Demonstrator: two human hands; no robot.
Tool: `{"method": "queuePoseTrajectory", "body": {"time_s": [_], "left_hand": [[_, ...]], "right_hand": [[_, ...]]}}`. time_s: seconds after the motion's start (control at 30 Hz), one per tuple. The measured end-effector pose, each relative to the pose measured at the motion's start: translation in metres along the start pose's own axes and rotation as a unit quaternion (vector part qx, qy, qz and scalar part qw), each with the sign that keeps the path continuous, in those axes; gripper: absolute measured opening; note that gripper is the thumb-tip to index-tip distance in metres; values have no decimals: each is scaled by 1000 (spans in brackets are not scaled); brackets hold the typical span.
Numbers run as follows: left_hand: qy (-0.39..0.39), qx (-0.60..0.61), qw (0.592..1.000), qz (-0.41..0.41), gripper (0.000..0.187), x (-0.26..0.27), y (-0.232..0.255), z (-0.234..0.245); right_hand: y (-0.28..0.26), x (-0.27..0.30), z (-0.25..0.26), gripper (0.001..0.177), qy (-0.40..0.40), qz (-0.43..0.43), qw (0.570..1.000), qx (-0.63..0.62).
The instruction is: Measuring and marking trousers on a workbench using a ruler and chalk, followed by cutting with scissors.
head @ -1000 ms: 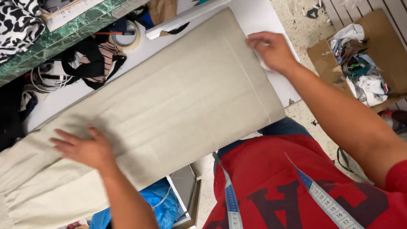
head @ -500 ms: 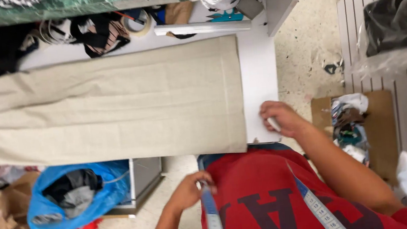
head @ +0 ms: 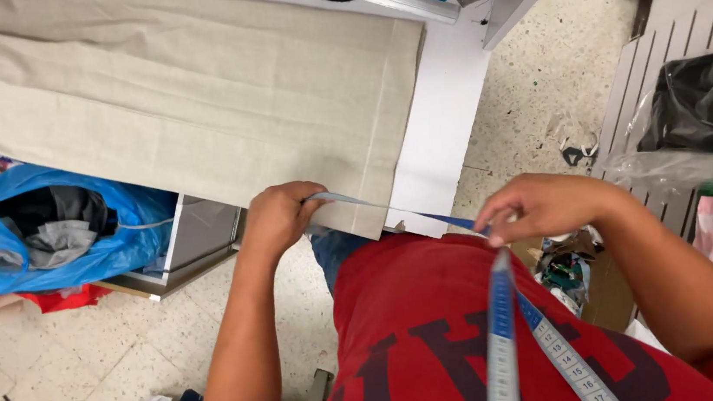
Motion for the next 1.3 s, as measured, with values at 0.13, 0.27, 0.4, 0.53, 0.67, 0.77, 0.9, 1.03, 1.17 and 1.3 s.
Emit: {"method": "queuePoseTrajectory", "body": {"time_s": [0.13, 0.27, 0.4, 0.53, 0.67, 0.77, 0.9, 1.03, 1.17, 1.3], "left_hand": [[44, -61, 994, -75, 37, -20, 12, -51], [186, -73, 941, -274, 29, -59, 52, -90], [282, -128, 922, -233, 29, -68, 6, -74], [214, -80, 931, -285, 30, -73, 37, -104], [298, -116, 904, -283, 34, -127, 59, -128], [212, -126, 955, -167, 59, -141, 56, -113], [-69, -199, 971, -115, 87, -116, 59, -119], [-103, -211, 965, -117, 89, -108, 64, -118], [-21, -150, 983, -105, 89, -135, 67, -118], [4, -167, 981, -99, 88, -199, 69, -133]], "right_hand": [[-24, -26, 10, 31, 106, -9, 989, 103], [-36, -80, 7, 27, 175, 180, 962, -105], [-16, -54, 30, 32, 106, 64, 992, -34], [-26, -43, 31, 41, 106, -13, 991, 84], [-30, -80, 28, 26, 164, 121, 976, -74], [0, -88, 45, 26, 246, 73, 961, -106], [51, -85, 61, 33, 303, -109, 943, 88], [75, -80, 78, 40, 341, -160, 923, 82], [21, -63, 88, 28, 400, 23, 904, -148], [-21, -88, 110, 36, 405, 122, 886, -191]]}}
Point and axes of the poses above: each hand's wrist, its own x-axis away from the middle knuckle, its own z-axis out of the back of the hand, y = z × x, the point moved 3 cm from there along -x, towards the middle knuckle, and after that the axes turned 9 degrees about -z, right-handed, at the moved point
